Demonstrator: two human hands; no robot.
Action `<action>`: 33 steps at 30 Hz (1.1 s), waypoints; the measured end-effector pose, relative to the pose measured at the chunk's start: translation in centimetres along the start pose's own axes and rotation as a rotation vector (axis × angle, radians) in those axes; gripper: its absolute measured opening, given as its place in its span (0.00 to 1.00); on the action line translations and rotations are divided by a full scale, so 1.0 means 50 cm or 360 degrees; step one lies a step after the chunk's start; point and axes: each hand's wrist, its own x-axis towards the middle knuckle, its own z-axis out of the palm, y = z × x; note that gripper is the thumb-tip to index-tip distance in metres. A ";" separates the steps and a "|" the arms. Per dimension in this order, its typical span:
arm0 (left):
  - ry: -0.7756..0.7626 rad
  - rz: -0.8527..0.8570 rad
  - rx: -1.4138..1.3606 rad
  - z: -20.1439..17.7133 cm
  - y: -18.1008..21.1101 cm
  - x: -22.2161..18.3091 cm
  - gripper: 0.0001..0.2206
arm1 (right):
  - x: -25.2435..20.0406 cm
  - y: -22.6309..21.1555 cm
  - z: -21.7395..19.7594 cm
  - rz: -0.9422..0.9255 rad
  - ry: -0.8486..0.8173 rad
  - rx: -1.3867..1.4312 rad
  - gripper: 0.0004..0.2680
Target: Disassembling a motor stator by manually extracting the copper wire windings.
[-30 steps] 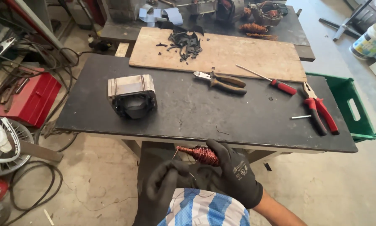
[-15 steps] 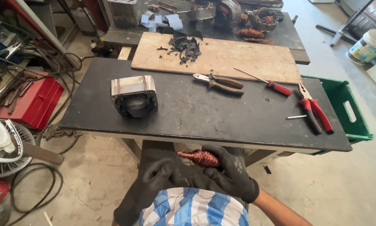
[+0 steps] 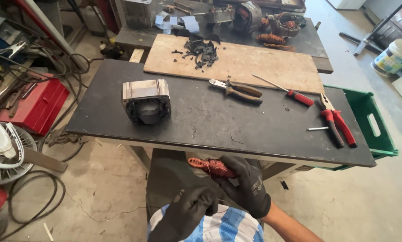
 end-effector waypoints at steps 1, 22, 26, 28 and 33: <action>-0.0014 0.0252 -0.0222 0.012 -0.019 0.008 0.21 | 0.007 -0.005 -0.004 0.0101 0.0005 0.0047 0.21; -0.0402 0.0746 -0.1567 0.042 -0.133 0.054 0.22 | -0.024 -0.047 0.008 0.2204 -0.1055 0.3823 0.22; -0.0602 0.0492 -0.1682 0.031 -0.187 0.070 0.26 | -0.021 -0.047 -0.012 0.1853 -0.1165 0.4396 0.28; -0.0554 0.0511 -0.1641 0.035 -0.262 0.091 0.25 | -0.024 -0.029 -0.026 0.1740 -0.1019 0.4462 0.28; 0.0222 -0.0387 -0.1196 -0.063 -0.499 0.080 0.12 | 0.029 0.020 -0.120 0.0906 -0.0322 0.4507 0.10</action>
